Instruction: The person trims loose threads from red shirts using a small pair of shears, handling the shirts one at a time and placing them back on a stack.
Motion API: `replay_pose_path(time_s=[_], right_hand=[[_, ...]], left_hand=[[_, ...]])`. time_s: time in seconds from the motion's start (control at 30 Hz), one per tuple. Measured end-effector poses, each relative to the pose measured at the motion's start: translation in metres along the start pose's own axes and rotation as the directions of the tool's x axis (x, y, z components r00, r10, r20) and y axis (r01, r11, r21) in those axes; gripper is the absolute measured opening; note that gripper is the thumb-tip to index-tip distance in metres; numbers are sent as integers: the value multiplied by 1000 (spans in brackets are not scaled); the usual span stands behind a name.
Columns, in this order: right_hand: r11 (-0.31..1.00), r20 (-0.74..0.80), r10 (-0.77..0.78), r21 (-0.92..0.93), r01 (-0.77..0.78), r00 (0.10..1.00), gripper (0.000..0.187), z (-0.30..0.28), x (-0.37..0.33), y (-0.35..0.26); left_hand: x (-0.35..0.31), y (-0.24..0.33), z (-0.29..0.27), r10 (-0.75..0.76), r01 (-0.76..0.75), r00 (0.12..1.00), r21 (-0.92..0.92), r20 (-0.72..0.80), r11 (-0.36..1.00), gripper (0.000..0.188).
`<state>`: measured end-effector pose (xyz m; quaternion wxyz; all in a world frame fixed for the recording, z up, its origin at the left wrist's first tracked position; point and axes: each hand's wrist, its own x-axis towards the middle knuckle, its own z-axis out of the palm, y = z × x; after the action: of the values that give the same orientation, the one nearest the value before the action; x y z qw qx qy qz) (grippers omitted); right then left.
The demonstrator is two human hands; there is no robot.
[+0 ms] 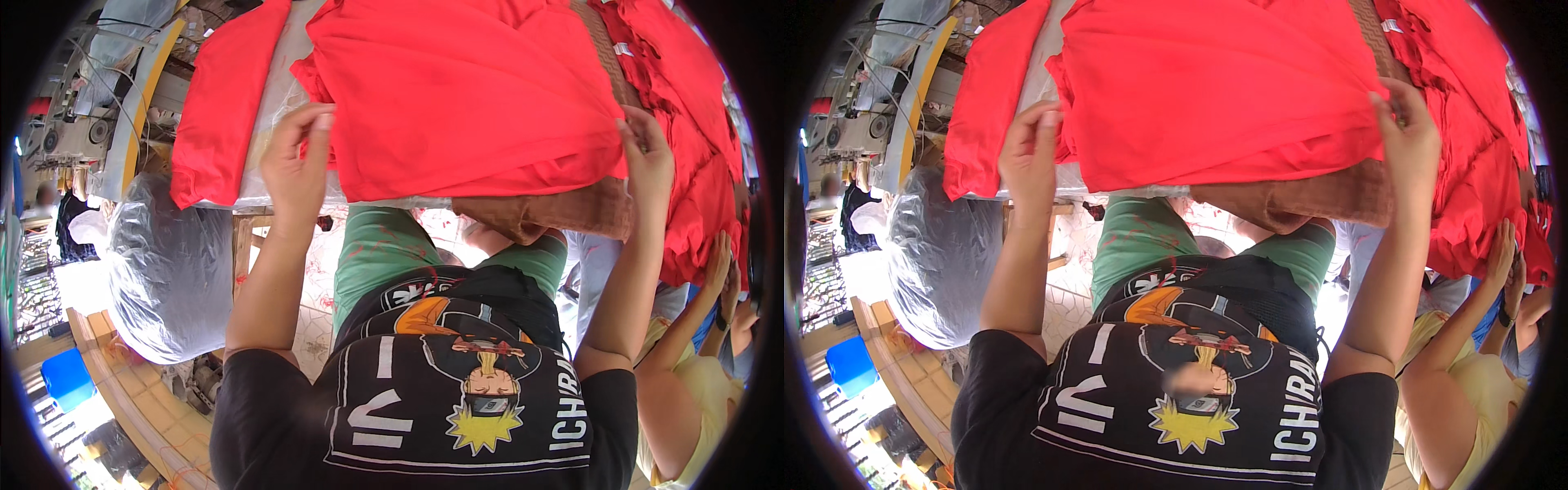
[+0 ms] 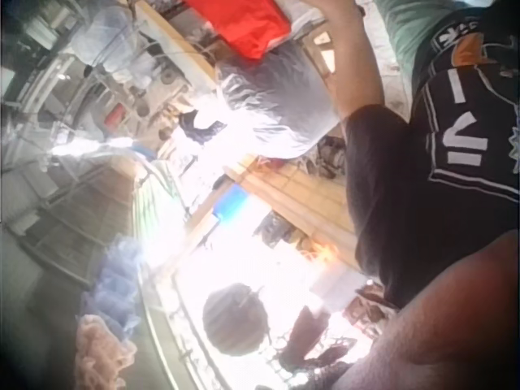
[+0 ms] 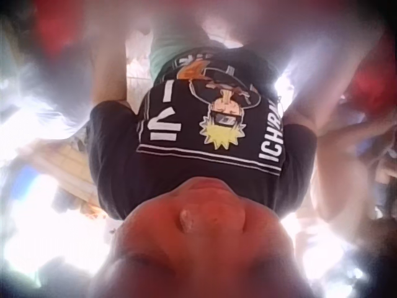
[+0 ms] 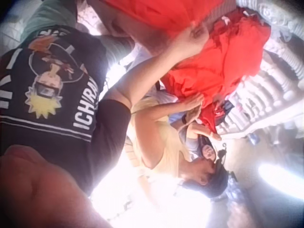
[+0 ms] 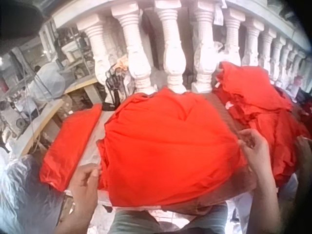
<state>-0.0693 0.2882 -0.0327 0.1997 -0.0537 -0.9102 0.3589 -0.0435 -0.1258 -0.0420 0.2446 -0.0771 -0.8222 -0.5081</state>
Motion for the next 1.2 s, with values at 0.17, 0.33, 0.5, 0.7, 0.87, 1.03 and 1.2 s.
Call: replay_pose_path(time_s=[0.17,0.33,0.5,0.7,0.87,1.03,1.2], right_hand=[[984,363,-172,99,146,916,32,60,-36,-80],[914,414,-394,270,302,821,26,111,-53,-113],[866,469,-421,464,189,776,21,149,-59,-125],[895,511,-405,392,213,758,18,157,-63,-123],[889,500,-455,307,341,737,17,157,-65,-132],[877,481,-480,242,416,733,16,151,-62,-136],[897,440,-418,341,283,795,15,138,-59,-137]], left_hand=[[-2,-9,19,153,-311,884,312,441,898,25],[-1,-33,29,73,-301,856,379,512,875,21],[2,-38,26,49,-221,882,321,468,921,13],[-1,-29,15,-115,23,892,209,437,978,14],[-4,-32,16,-56,-3,908,139,415,990,14],[5,-24,4,382,-391,758,-101,529,915,13],[-3,16,-28,5,221,580,-163,815,961,21]])
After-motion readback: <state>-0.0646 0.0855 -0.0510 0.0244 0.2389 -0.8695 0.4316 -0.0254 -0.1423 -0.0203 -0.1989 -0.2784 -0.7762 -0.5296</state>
